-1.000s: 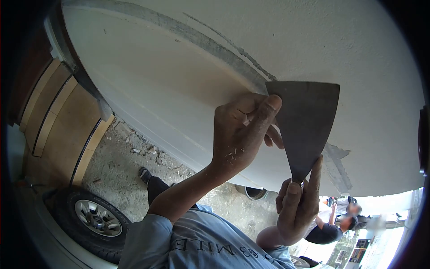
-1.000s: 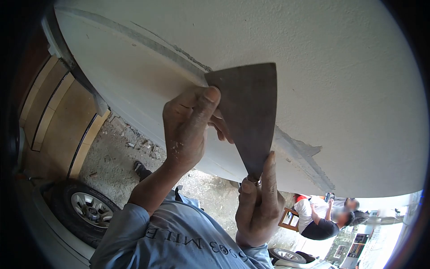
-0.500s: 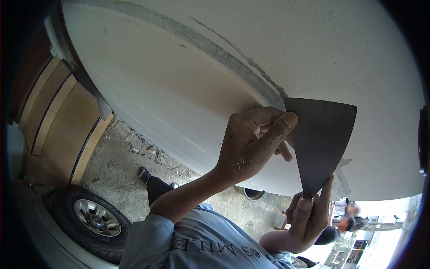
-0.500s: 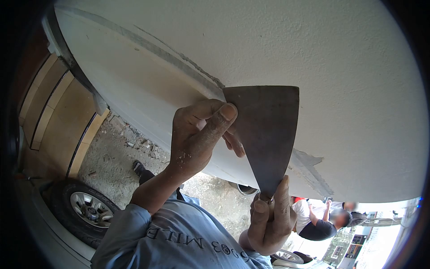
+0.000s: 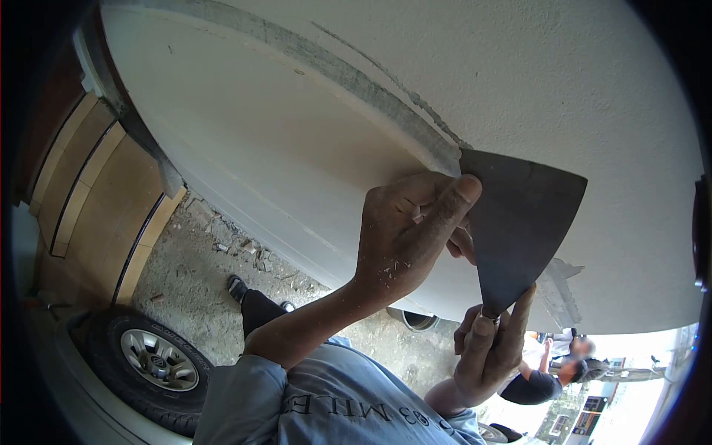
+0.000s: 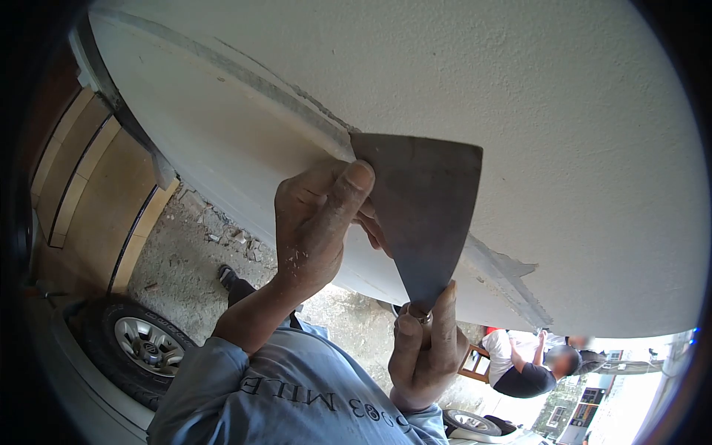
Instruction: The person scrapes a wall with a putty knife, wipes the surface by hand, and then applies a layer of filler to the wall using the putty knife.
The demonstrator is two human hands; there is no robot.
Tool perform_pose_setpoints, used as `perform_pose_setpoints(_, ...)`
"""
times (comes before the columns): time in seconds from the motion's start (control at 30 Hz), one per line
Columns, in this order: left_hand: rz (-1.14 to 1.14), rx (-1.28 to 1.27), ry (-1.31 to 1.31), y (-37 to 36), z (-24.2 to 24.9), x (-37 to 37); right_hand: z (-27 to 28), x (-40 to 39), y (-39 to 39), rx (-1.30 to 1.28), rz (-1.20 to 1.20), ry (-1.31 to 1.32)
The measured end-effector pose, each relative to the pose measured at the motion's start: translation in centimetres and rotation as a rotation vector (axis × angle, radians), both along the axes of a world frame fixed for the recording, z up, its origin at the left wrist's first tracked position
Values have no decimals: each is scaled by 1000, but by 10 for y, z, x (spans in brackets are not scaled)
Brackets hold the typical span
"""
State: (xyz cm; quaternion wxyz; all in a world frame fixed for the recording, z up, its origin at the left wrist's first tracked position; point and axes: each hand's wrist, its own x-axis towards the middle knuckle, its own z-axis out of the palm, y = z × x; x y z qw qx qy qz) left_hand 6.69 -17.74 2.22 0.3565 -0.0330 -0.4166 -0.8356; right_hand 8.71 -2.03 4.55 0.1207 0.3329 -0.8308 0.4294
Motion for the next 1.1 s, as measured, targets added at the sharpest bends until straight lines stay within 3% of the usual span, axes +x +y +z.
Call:
perform_pose_setpoints(0.13, -27, -76, 50, -3, 0, 1, 0, 1, 0, -88, 2, -121)
perform_pose_setpoints(0.23, -9, -48, 41, -5, -4, 0, -5, -2, -6, -35, -3, -14)
perform_pose_setpoints(0.53, -5, 103, 48, -6, -3, 0, -5, -1, -16, -25, 25, -21)
perform_pose_setpoints(1.1, -24, 19, 58, -15, -2, 3, -2, 1, -21, -48, -19, -22)
